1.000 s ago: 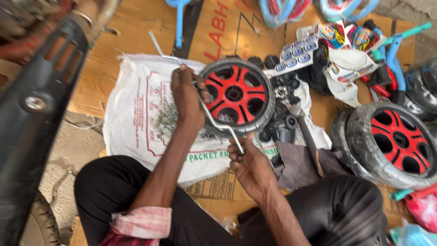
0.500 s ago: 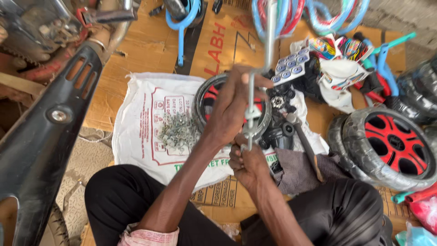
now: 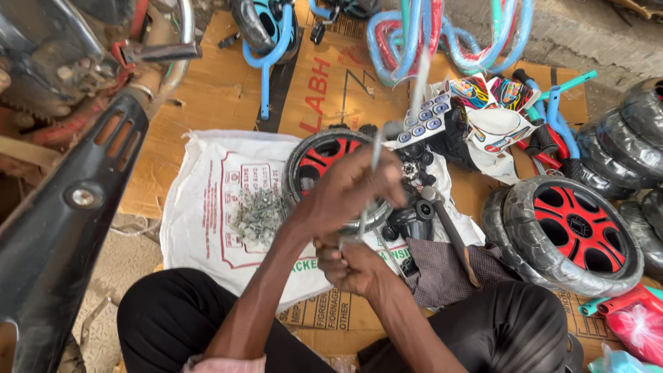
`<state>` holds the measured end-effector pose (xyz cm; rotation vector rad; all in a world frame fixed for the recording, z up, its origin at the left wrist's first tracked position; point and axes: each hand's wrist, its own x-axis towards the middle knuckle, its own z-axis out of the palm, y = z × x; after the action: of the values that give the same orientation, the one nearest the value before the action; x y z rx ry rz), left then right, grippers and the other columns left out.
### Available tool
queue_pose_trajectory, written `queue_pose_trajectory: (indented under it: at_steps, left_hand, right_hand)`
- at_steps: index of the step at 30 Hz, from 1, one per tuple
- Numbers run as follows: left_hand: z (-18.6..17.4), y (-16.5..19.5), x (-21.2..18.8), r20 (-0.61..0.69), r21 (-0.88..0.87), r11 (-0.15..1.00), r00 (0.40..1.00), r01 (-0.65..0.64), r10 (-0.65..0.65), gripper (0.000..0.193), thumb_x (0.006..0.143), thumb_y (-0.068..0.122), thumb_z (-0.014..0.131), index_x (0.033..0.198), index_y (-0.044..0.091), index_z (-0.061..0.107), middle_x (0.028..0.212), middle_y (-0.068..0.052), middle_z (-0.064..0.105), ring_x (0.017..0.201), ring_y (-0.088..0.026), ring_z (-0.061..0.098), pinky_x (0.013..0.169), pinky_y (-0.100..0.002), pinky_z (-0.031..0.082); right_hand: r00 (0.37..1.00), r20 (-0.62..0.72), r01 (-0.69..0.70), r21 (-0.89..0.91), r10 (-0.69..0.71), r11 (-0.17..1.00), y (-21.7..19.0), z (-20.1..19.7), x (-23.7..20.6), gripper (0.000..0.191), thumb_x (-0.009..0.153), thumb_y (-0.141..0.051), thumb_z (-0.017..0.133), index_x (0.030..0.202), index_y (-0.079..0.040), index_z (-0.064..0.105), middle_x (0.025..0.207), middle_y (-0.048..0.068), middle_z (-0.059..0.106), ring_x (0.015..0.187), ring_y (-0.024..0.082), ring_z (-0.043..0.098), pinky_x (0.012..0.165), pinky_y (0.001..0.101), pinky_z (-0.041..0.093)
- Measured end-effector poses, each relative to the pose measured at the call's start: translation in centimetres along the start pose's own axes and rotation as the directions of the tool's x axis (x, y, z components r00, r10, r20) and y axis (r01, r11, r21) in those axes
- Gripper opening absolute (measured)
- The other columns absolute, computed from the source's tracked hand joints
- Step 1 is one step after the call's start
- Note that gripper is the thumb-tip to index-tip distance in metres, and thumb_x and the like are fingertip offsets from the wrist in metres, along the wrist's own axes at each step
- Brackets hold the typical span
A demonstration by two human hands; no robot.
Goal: The person sits on the ground assembling small tricycle wheels. They hold a blue wheel on a blue axle fork and use a spanner to tighten the axle nut, then pick up a red wheel, fit it onto the axle, and continue tightening the nut with the spanner, handling small hardware from a pile beside them.
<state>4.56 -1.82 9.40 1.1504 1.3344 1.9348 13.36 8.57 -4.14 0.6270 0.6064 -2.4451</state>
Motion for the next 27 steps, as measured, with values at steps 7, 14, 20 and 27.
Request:
queue_pose_trajectory:
  at_steps: [7,14,20,27]
  left_hand:
    - [-2.0,-0.1,-0.9,-0.012,0.106,0.994,1.000,0.022,-0.021,0.032,0.107,0.033,0.054,0.115,0.003,0.066,0.113,-0.014,0.075,0.103,-0.023,0.075,0.093,-0.036,0.060]
    - [-4.1,-1.2,-0.4,-0.363,-0.116,0.990,0.931,-0.075,0.028,0.039,0.107,0.035,0.052,0.107,-0.001,0.067,0.105,-0.021,0.077,0.101,-0.031,0.079,0.092,-0.041,0.063]
    - [-5.5,-3.2,-1.3,-0.419,-0.272,0.962,0.904,-0.038,-0.082,0.033,0.104,0.030,0.057,0.104,-0.002,0.066,0.105,-0.024,0.077,0.102,-0.032,0.077,0.095,-0.041,0.062]
    - [-3.7,-4.3,-1.1,-0.418,-0.268,0.955,0.877,0.128,-0.235,0.037,0.105,0.033,0.054,0.103,-0.002,0.067,0.109,-0.021,0.078,0.089,-0.023,0.069,0.074,-0.035,0.054]
  right_hand:
    - [0.948,-0.099,0.270,-0.254,-0.302,0.929,-0.1,2.1,-0.4,0.018,0.102,-0.022,0.061,0.091,-0.007,0.059,0.069,-0.001,0.057,0.048,0.004,0.041,0.042,0.0196,0.032]
    - [0.918,0.117,0.380,-0.527,-0.379,0.760,-1.4,3.2,-3.2,0.082,0.097,-0.071,0.022,0.106,-0.001,0.065,0.083,0.007,0.063,0.080,0.018,0.058,0.074,0.0331,0.048]
    - [0.854,0.126,0.513,-0.373,-0.505,0.773,-2.0,4.5,-3.8,0.072,0.099,-0.067,0.031,0.115,-0.005,0.064,0.094,0.004,0.064,0.086,0.014,0.057,0.073,0.0298,0.045]
    - [0.740,0.094,0.625,-0.459,-0.666,0.631,-2.2,7.0,-2.7,0.034,0.098,-0.037,0.064,0.114,-0.007,0.067,0.092,0.002,0.066,0.082,0.011,0.057,0.074,0.0270,0.048]
